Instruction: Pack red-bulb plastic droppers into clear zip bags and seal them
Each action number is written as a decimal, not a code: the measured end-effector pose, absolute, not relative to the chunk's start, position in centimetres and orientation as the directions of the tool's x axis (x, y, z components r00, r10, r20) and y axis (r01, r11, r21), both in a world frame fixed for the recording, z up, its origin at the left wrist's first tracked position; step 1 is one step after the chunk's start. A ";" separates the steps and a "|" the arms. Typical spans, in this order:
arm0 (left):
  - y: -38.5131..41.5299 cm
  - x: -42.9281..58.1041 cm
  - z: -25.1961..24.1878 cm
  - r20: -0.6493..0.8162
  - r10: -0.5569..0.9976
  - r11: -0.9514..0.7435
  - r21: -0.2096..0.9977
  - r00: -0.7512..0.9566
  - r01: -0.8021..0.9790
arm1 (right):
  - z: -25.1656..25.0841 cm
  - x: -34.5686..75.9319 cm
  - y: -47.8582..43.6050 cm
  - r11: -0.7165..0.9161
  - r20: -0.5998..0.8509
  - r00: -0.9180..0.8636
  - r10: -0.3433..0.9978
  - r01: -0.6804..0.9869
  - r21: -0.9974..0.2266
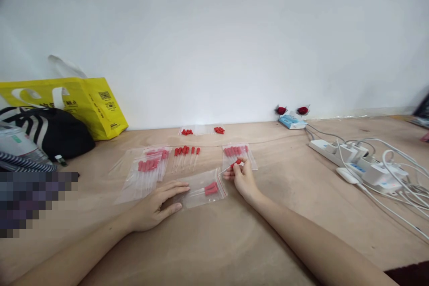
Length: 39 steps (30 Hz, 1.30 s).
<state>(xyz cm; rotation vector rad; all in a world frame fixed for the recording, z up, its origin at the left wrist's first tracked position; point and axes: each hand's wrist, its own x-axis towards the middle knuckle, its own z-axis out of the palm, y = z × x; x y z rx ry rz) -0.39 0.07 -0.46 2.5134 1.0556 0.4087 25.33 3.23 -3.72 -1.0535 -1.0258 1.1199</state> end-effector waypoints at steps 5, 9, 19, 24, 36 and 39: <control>-0.2 -0.4 -0.4 0.115 0.751 -0.620 0.461 0.650 0.635 | -3.2 24.9 2.2 0.035 0.038 -0.039 0.999 -0.075 -0.997; -0.3 -0.3 -0.3 0.105 0.759 -0.611 0.453 0.642 0.649 | -3.4 25.1 2.3 0.054 0.048 -0.184 0.982 0.029 -0.998; -0.2 -0.2 -0.3 0.114 0.755 -0.617 0.458 0.646 0.640 | -3.7 25.8 3.8 0.246 0.165 -0.470 0.867 0.117 -0.962; -0.2 -0.3 -0.3 0.117 0.753 -0.618 0.462 0.647 0.636 | -3.8 25.3 5.0 0.104 -0.007 -0.423 0.906 0.239 -0.965; 0.0 -0.4 -0.5 0.125 0.740 -0.623 0.499 0.661 0.603 | -3.7 26.1 5.3 0.094 -0.001 -0.243 0.970 0.379 -0.921; 0.1 -0.4 -0.6 0.122 0.740 -0.624 0.493 0.662 0.606 | -3.0 26.5 4.8 0.065 -0.002 -0.182 0.983 0.361 -0.930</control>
